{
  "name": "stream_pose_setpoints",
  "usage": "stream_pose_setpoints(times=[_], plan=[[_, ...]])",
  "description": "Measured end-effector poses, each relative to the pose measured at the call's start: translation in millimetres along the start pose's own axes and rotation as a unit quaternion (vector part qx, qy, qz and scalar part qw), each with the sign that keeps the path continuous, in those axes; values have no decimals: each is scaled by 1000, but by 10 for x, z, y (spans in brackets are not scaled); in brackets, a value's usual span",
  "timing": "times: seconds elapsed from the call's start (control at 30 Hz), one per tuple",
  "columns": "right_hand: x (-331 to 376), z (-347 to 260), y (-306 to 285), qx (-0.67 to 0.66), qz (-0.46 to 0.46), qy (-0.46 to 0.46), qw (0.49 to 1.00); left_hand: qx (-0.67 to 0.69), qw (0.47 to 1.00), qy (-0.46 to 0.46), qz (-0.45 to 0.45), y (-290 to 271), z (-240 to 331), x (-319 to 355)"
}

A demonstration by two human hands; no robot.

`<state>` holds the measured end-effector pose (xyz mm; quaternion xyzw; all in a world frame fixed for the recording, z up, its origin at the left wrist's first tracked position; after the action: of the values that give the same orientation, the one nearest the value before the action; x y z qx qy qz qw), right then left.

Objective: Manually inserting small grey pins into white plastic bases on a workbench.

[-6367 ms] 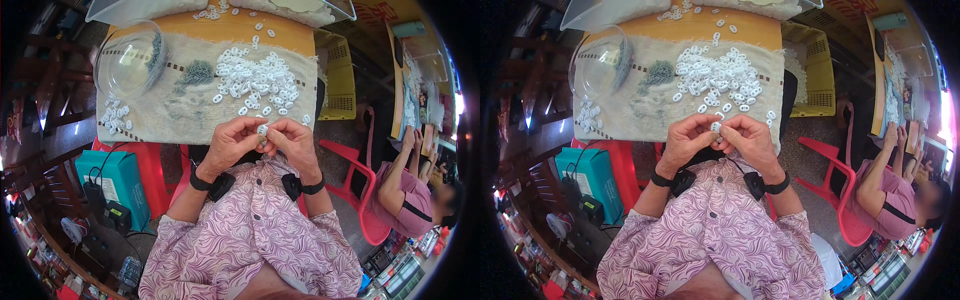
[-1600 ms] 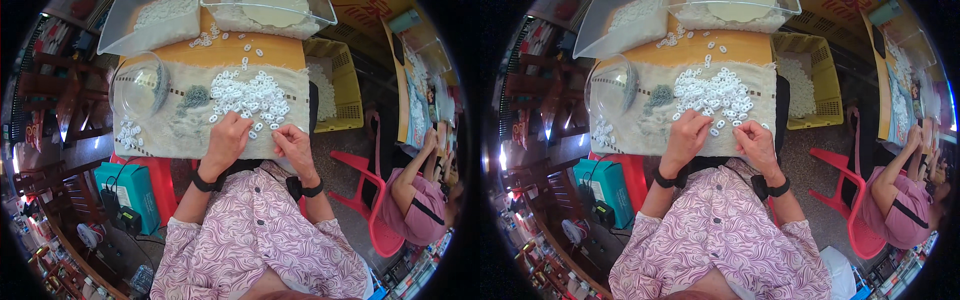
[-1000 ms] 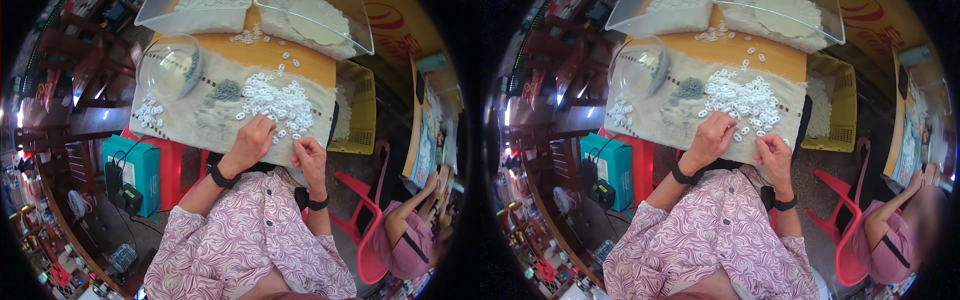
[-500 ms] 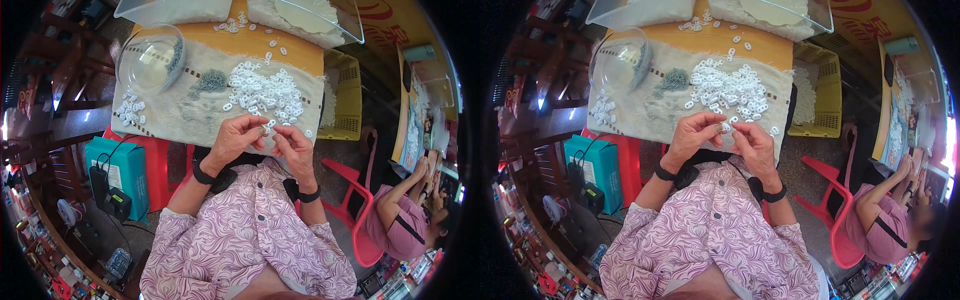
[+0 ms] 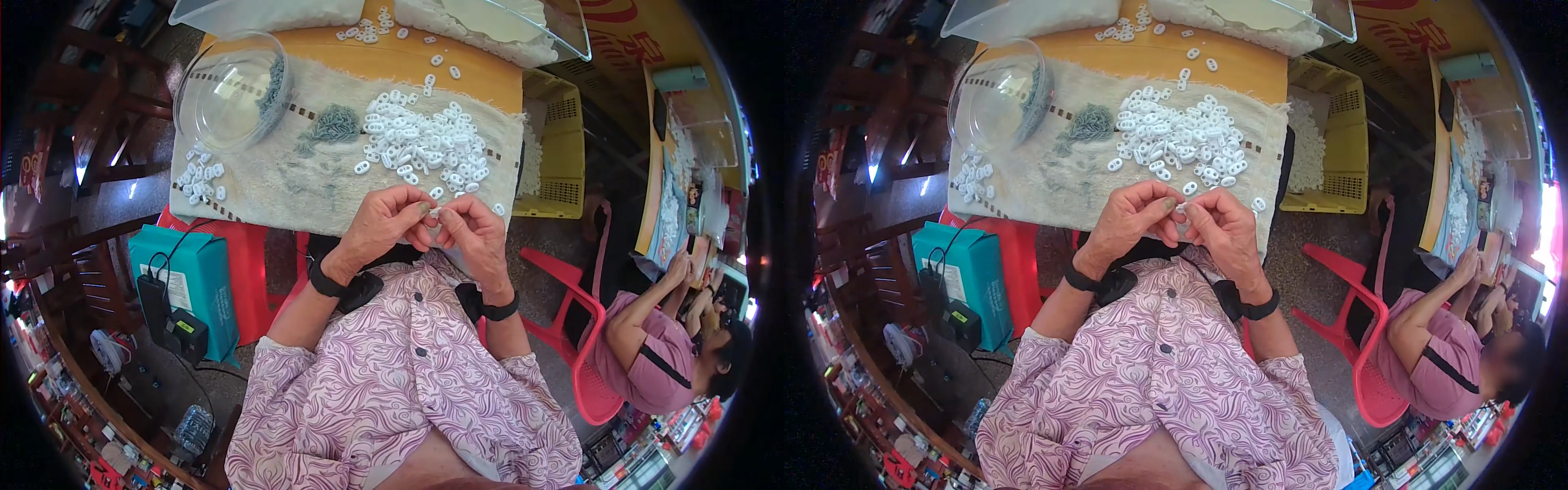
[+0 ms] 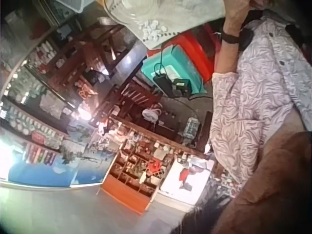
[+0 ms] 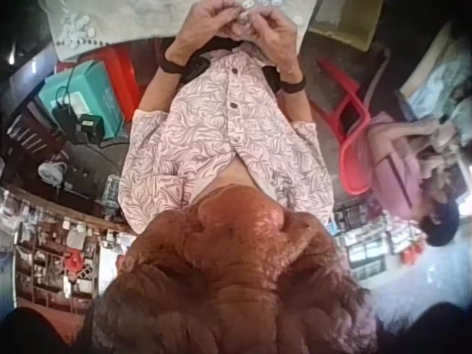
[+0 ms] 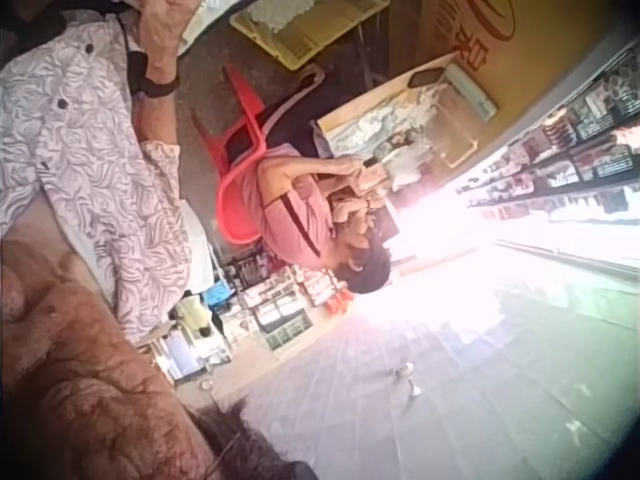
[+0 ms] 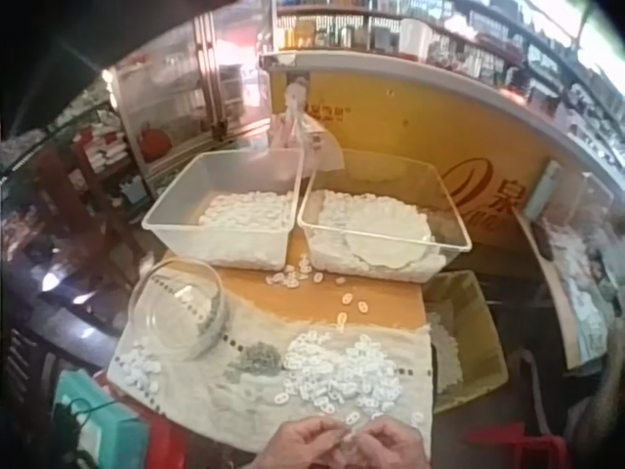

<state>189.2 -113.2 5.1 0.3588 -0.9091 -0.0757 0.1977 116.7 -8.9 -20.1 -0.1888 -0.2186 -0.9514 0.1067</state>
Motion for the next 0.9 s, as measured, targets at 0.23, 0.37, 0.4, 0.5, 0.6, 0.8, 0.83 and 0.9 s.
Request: stream_pose_setpoints(times=[0.23,0.37,0.4,0.5,0.6,0.8,0.83,0.9], plan=[[-3,102,-39,20,0,38,999,-22,999,-24,-1,-6,-18,11],[7,131,-39,18,-1,43,999,-82,997,-4,-12,-8,-10,-2],[10,117,-25,17,-2,43,999,-52,999,-13,1,-27,-17,2],[7,86,-19,-20,18,42,999,-6,1000,-22,20,-78,-53,-15],[13,94,-27,-25,20,37,999,5,999,-22,26,-93,-64,-26],[35,120,23,-30,6,39,999,-22,999,-22,20,-40,-64,-9],[38,143,8,-38,11,38,998,-32,999,-19,14,-28,-65,-3],[44,163,-6,-47,15,37,998,-39,999,-21,10,-19,-74,4]])
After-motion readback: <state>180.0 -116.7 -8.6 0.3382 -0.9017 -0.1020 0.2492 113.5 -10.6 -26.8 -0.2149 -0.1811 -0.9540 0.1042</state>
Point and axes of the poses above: each hand's wrist, its own x-axis away from the middle knuckle, its own y-axis out of the palm, z = x × y, the point moved 9 cm from there along -x, towards the middle knuckle, and after that the axes turned 12 degrees about -x, right-handed, at the moved point
